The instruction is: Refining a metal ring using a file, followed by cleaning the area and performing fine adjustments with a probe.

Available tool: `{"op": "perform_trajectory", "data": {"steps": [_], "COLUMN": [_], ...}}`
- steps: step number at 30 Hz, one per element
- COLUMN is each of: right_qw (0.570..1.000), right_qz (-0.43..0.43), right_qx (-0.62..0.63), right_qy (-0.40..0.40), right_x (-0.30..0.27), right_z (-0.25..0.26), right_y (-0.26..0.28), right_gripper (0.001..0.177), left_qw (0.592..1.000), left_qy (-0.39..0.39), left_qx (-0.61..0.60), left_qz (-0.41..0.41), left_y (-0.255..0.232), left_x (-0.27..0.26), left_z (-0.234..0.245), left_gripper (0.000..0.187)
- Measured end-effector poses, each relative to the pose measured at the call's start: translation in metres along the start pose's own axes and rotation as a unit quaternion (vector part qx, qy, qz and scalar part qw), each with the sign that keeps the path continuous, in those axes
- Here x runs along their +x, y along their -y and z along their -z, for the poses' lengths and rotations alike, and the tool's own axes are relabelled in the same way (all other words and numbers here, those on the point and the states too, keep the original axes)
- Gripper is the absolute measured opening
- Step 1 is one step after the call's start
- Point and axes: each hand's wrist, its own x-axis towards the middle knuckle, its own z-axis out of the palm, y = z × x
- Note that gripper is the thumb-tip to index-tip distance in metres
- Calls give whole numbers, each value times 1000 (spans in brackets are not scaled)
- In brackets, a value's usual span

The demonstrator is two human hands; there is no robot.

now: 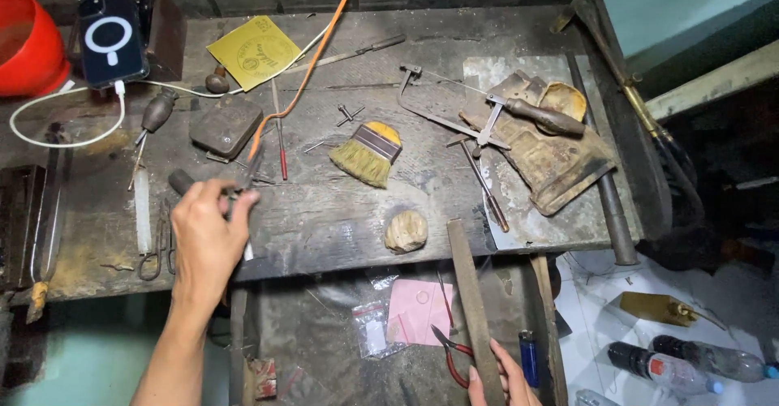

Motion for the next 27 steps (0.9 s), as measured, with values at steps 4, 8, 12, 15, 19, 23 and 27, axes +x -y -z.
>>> {"op": "perform_trajectory", "data": {"steps": [4, 8, 12, 15, 19, 23, 27], "right_qw": [999, 999, 999, 1000, 1000, 1000, 998], "right_qz": [-9, -13, -24, -12, -9, 7, -26], "right_qx": [32, 30, -7, 15, -4, 19, -11], "right_qy": [12, 19, 27, 21, 21, 15, 52], "right_x": [-3, 0, 1, 2, 2, 1, 1], "right_z": [7, 3, 3, 1, 1, 5, 8], "right_y": [7, 2, 1, -3, -3, 0, 4], "right_gripper": [68, 70, 71, 71, 71, 70, 72], "left_qw": [996, 997, 992, 987, 985, 988, 987], "left_qy": [-69, -34, 23, 53, 55, -4, -83], "left_qx": [48, 48, 49, 72, 108, 121, 117], "left_qz": [23, 44, 115, 138, 121, 94, 73], "left_y": [-3, -4, -12, -10, -4, 20, 36], "left_x": [-4, -12, -22, -31, -39, -38, -34], "left_z": [1, 6, 22, 30, 35, 25, 20], "left_gripper": [37, 52, 64, 50, 24, 20, 14]}}
